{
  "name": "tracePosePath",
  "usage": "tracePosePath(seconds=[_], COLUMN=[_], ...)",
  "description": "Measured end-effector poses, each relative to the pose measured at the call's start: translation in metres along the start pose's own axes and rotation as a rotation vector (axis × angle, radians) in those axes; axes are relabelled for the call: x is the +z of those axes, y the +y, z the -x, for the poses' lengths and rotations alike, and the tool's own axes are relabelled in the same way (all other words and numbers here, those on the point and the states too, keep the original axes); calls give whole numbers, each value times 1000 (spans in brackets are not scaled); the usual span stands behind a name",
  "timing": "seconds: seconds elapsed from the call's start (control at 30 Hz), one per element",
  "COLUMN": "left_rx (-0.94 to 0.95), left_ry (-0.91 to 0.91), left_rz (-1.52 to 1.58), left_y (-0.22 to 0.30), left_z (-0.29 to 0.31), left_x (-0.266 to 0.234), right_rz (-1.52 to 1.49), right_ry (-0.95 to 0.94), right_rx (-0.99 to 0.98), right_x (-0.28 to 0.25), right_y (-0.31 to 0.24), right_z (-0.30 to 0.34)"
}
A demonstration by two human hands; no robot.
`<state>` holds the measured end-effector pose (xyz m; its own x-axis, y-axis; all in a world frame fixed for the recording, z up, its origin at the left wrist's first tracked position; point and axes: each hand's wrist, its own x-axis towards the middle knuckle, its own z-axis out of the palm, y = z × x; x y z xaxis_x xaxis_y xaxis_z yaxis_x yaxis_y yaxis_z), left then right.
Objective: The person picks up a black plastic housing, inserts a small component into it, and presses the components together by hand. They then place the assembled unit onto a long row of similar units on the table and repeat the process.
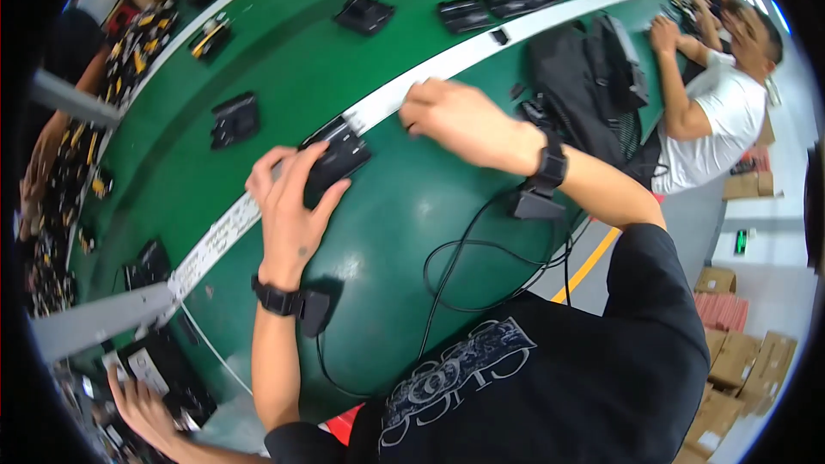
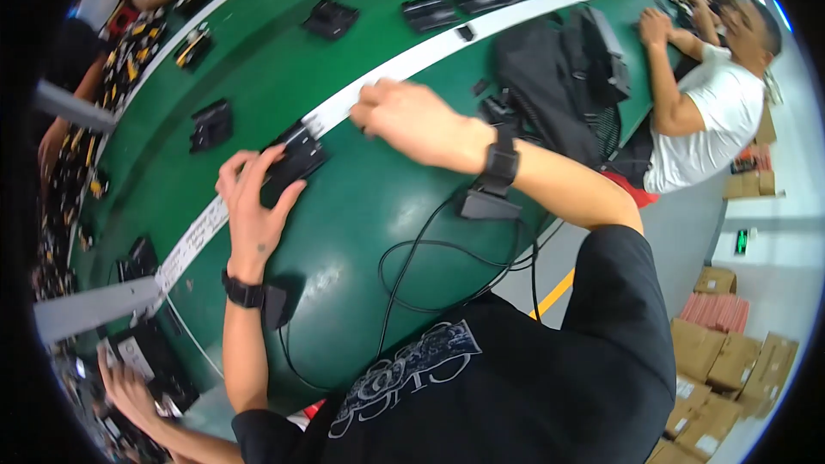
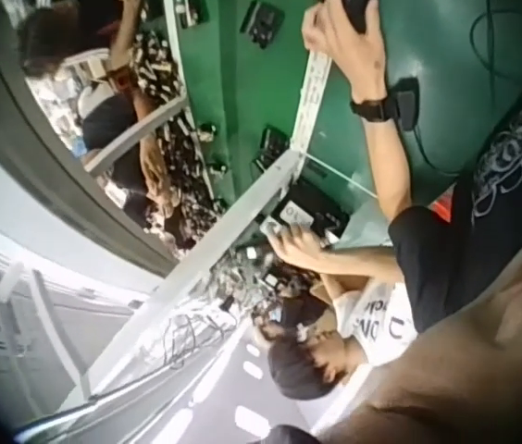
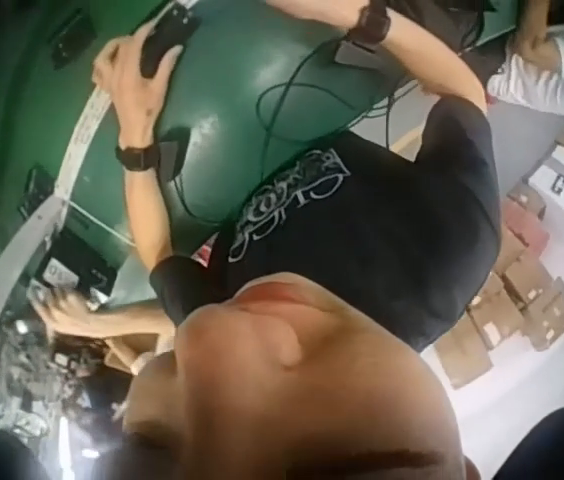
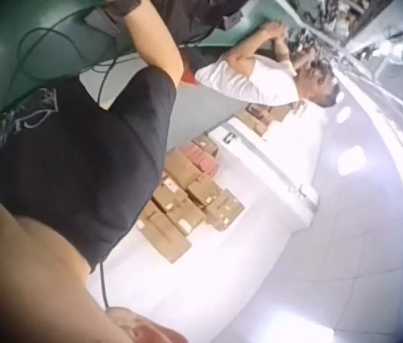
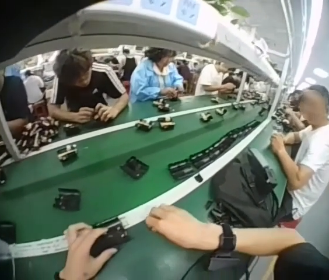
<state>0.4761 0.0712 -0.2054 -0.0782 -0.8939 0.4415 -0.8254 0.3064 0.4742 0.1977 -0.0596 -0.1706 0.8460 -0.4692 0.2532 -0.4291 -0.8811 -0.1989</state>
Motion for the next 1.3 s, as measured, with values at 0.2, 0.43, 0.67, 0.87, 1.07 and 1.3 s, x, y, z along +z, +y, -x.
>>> tracePosePath(seconds=[0.2,0.43,0.67,0.87,1.07,1.3], left_rx=[-49,-57,-43,-42,-46,-67], left_ry=[-1,7,19,41,4,15], left_rz=[20,38,72,76,99,145], left_y=[0,3,-3,-3,2,-7], left_z=[5,4,5,3,11,4], left_x=[-3,-7,-2,-5,-2,-9], right_rz=[-184,-144,4,56,-73,-78], right_ry=[-14,-63,-387,-244,-466,-369], right_rx=[-63,-217,-137,-261,-362,-270], right_x=[-6,16,2,8,-4,8], right_y=[-27,-41,-48,-46,-41,-41], right_z=[-39,-70,-94,-93,-100,-102])
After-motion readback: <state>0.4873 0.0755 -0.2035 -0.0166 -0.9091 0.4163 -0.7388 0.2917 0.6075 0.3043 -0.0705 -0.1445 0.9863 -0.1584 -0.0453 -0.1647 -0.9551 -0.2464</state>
